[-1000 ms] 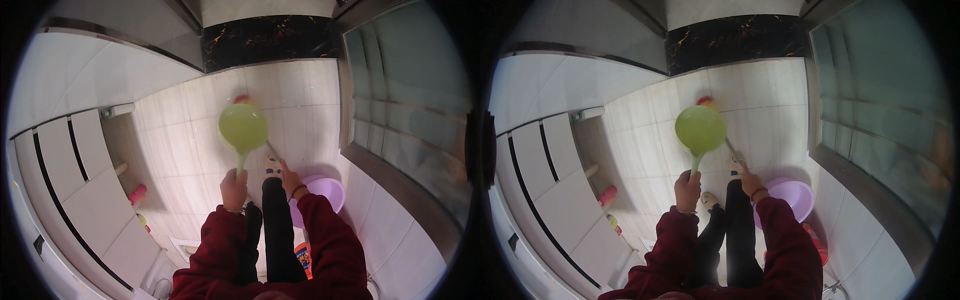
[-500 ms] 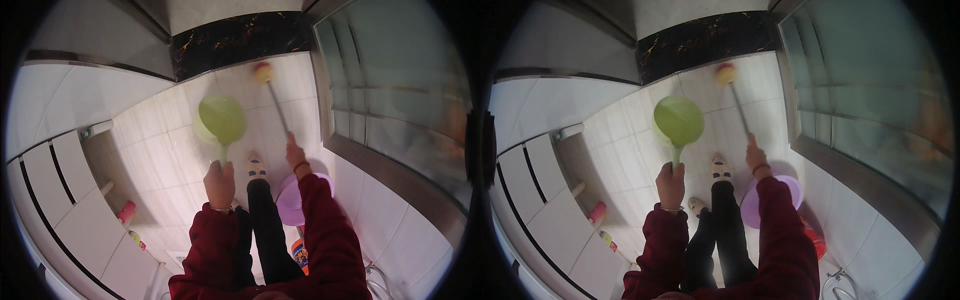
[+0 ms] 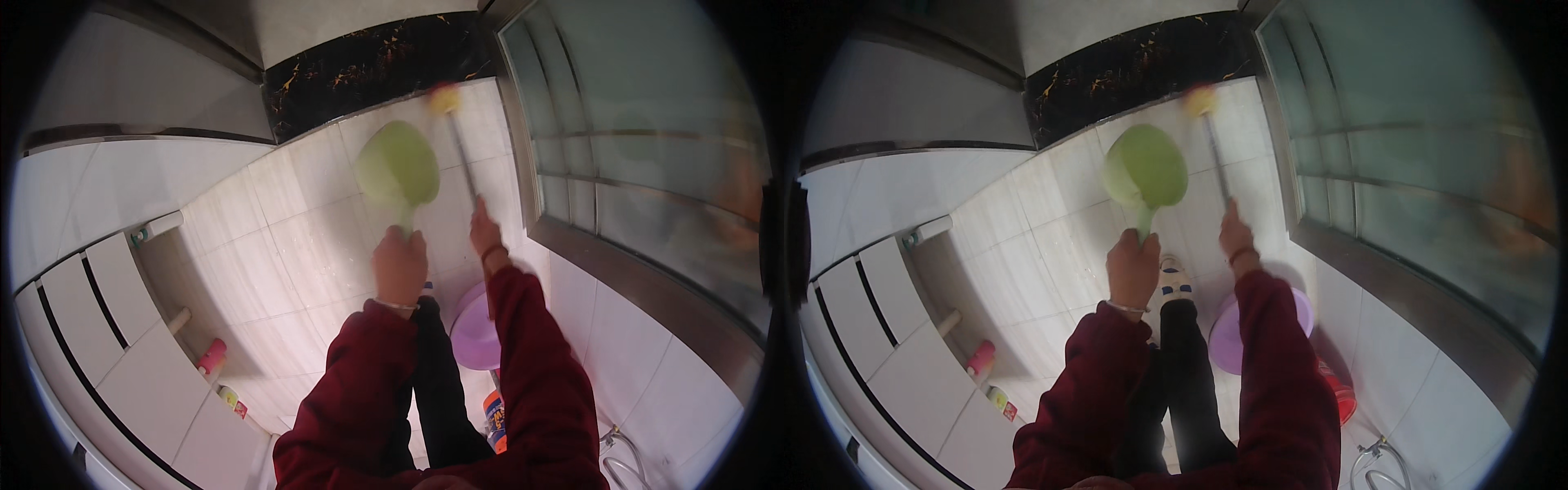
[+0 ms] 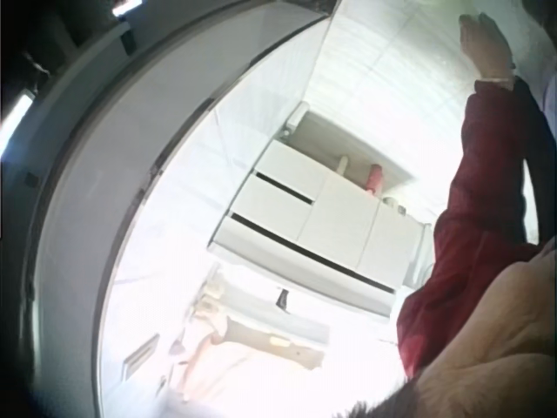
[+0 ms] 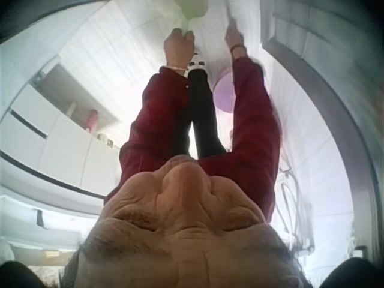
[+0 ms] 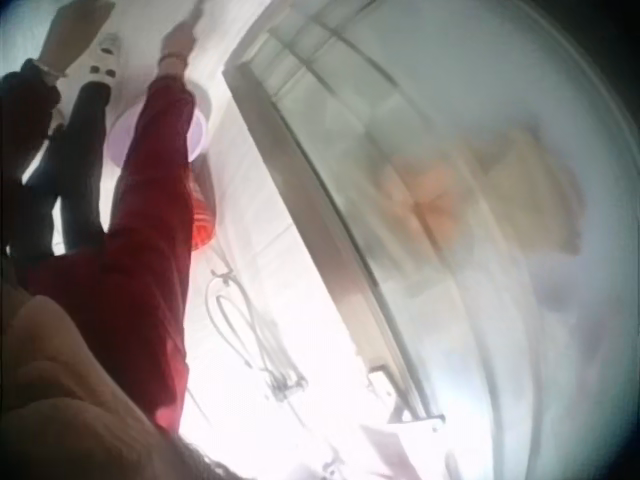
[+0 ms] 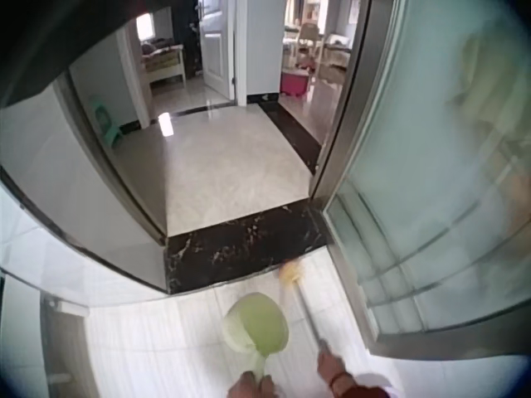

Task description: The person mops a tiled bathroom floor using a mop and a green ladle to pour water. They repeatedly scoop water from a red bucket and pour it onto the floor while scrubbing with the mop. The person moves around the room, covering different areas and occasionally repositioning a purple basin.

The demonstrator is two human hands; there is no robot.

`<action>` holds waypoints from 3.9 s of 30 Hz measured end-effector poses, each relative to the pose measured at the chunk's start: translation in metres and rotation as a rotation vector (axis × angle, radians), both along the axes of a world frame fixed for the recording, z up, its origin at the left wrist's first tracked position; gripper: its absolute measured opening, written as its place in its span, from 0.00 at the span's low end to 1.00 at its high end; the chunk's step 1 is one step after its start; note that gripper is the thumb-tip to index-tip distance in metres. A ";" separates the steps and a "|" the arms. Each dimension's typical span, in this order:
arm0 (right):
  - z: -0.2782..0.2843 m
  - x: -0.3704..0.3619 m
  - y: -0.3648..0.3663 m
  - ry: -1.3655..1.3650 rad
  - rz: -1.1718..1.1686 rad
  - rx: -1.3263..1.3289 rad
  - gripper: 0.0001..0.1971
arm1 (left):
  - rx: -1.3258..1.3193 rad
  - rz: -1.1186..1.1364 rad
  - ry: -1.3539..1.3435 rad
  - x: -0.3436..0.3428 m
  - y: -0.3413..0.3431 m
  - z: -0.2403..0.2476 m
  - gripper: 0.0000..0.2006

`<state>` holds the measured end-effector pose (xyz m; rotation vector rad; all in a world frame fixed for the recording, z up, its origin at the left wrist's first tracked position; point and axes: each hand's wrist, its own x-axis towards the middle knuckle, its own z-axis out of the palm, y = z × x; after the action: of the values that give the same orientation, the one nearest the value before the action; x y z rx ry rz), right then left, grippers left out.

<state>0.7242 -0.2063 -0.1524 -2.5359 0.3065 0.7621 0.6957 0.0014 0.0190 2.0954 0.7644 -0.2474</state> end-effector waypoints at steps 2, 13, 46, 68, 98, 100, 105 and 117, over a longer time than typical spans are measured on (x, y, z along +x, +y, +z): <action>0.011 0.017 0.007 0.015 -0.063 -0.032 0.25 | 0.042 -0.041 0.013 0.007 -0.004 -0.008 0.13; -0.008 0.005 -0.007 -0.051 0.001 0.028 0.25 | -0.174 0.031 0.002 -0.014 0.009 0.020 0.11; 0.027 -0.074 0.147 0.222 0.517 0.066 0.23 | -0.761 1.037 0.100 -0.249 0.091 0.038 0.11; 0.058 -0.109 0.232 0.323 0.875 0.041 0.26 | -0.775 1.187 0.128 -0.308 0.125 0.042 0.13; 0.052 -0.156 0.198 0.449 1.398 0.074 0.27 | -0.642 1.477 0.053 -0.295 0.136 0.039 0.09; 0.045 -0.143 0.205 0.346 1.231 0.123 0.27 | -0.640 1.492 0.044 -0.294 0.136 0.041 0.09; 0.008 -0.064 0.274 0.171 0.890 0.142 0.26 | -0.659 1.479 0.040 -0.294 0.131 0.028 0.10; 0.017 -0.100 0.249 0.210 0.897 0.199 0.27 | -0.585 1.417 0.092 -0.292 0.138 0.025 0.12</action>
<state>0.6247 0.0432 -0.1357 -2.3374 -0.8608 1.2902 0.4038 0.1391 0.0444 0.6752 1.7533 0.2109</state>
